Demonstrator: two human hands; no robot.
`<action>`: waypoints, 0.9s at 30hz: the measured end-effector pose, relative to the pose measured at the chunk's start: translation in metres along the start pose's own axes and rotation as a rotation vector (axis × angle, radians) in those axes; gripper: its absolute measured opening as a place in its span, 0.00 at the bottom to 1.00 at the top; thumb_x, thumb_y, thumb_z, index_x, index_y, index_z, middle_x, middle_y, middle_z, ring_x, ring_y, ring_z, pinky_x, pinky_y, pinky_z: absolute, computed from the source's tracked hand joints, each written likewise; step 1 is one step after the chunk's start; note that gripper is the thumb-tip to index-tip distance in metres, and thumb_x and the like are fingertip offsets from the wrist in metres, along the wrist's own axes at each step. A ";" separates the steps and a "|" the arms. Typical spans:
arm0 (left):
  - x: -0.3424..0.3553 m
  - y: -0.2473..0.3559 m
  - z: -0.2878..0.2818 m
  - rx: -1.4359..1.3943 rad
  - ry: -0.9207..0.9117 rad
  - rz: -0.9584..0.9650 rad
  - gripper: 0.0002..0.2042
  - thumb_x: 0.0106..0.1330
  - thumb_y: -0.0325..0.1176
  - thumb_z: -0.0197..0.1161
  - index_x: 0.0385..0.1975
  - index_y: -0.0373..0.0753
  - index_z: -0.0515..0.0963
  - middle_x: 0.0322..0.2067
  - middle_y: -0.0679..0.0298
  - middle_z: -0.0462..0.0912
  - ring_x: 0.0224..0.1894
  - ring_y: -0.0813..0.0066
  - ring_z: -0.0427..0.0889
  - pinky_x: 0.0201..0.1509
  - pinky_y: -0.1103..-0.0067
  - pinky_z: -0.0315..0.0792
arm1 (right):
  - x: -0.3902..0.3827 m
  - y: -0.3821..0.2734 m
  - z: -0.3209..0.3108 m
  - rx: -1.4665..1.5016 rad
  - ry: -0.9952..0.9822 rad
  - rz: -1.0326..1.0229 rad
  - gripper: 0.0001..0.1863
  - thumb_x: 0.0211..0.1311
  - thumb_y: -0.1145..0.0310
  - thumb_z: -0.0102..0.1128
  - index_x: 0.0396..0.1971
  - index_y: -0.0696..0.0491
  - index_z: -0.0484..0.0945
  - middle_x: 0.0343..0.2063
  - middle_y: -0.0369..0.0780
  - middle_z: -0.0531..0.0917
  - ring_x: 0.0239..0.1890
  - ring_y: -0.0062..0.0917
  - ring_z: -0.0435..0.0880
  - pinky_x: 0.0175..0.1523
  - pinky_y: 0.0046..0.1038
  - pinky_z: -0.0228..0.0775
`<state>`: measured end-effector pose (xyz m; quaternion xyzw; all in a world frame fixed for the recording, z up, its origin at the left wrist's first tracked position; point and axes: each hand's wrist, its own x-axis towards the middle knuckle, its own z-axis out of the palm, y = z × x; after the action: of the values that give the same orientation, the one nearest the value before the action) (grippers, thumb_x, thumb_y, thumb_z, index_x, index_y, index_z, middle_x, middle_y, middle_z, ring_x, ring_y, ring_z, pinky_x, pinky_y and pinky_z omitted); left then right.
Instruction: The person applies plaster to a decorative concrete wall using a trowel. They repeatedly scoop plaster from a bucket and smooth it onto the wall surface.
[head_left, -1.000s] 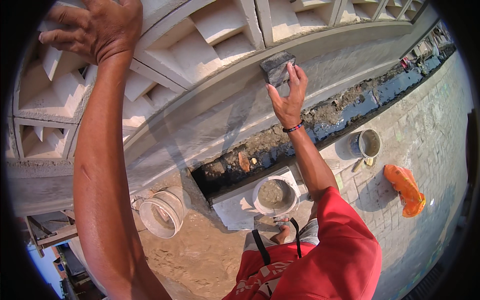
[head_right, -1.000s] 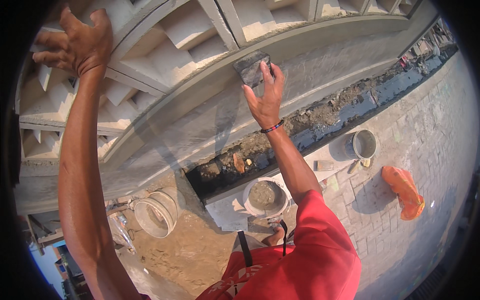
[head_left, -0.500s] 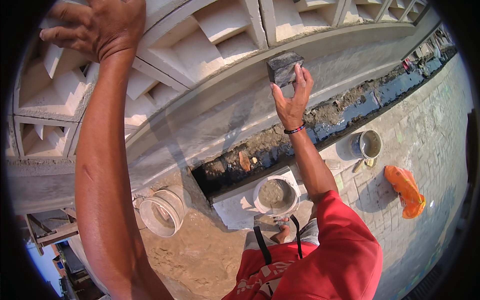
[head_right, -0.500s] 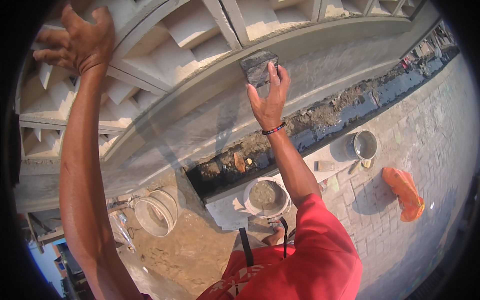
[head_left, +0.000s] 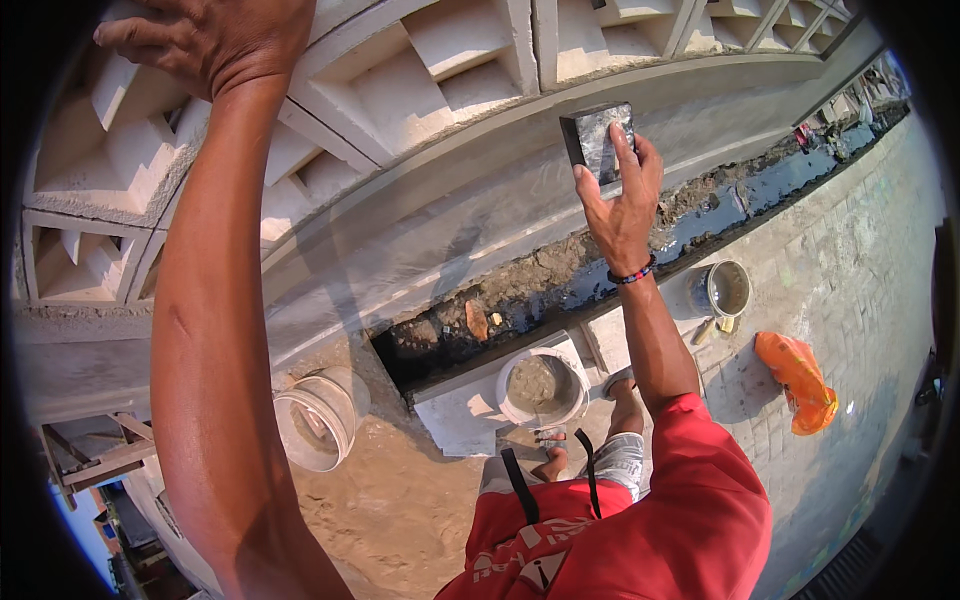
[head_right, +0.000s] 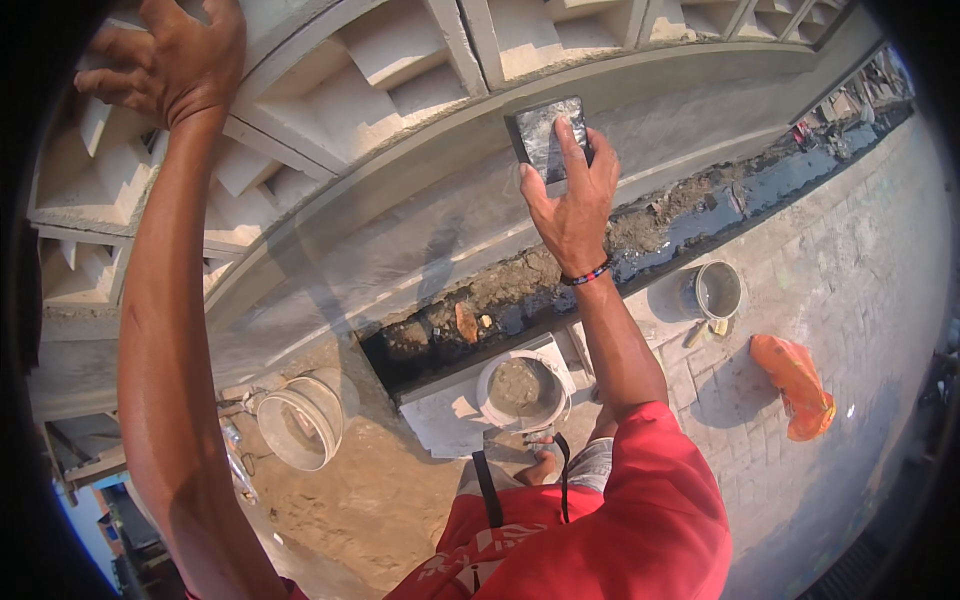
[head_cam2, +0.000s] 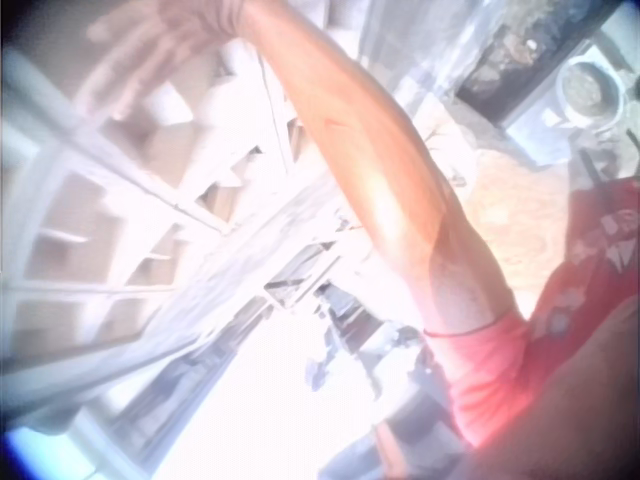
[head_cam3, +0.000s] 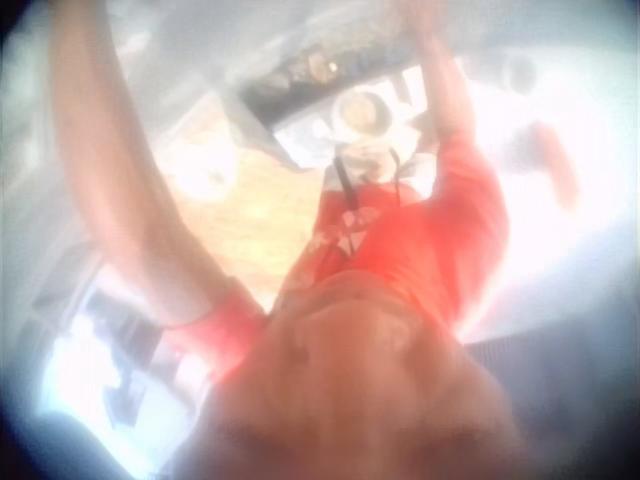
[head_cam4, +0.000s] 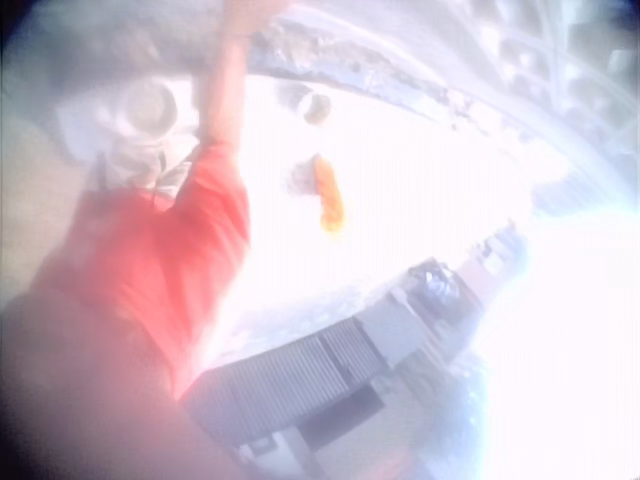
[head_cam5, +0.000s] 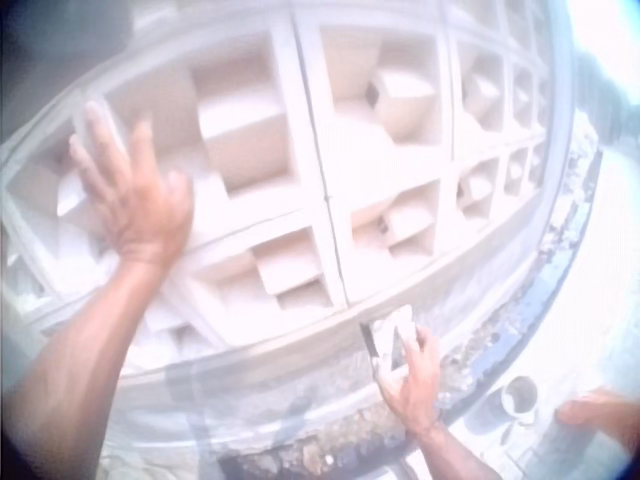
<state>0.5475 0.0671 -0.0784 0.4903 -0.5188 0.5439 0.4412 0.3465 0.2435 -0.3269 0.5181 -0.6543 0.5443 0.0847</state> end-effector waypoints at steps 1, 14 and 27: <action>0.003 -0.005 0.007 0.033 0.050 0.026 0.28 0.52 0.30 0.55 0.58 0.43 0.66 0.70 0.48 0.38 0.70 0.39 0.37 0.71 0.49 0.44 | 0.009 -0.005 -0.003 -0.049 -0.021 -0.035 0.33 0.45 0.65 0.68 0.56 0.48 0.72 0.49 0.53 0.69 0.53 0.47 0.67 0.57 0.44 0.60; 0.011 -0.016 0.016 0.073 0.154 0.119 0.28 0.51 0.30 0.56 0.57 0.43 0.67 0.70 0.47 0.39 0.70 0.38 0.37 0.71 0.49 0.43 | 0.042 -0.046 0.016 -0.357 -0.197 -0.164 0.27 0.46 0.55 0.63 0.49 0.50 0.78 0.36 0.46 0.71 0.39 0.38 0.68 0.40 0.39 0.58; 0.004 -0.006 0.006 0.022 0.013 0.027 0.29 0.53 0.32 0.56 0.60 0.44 0.65 0.71 0.50 0.36 0.70 0.38 0.34 0.70 0.47 0.44 | 0.052 -0.026 -0.002 -0.322 -0.088 -0.060 0.27 0.46 0.53 0.62 0.48 0.48 0.79 0.38 0.46 0.72 0.40 0.39 0.69 0.43 0.41 0.60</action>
<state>0.5539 0.0610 -0.0739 0.4847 -0.5164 0.5585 0.4319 0.3419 0.2179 -0.2745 0.5406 -0.7204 0.4064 0.1540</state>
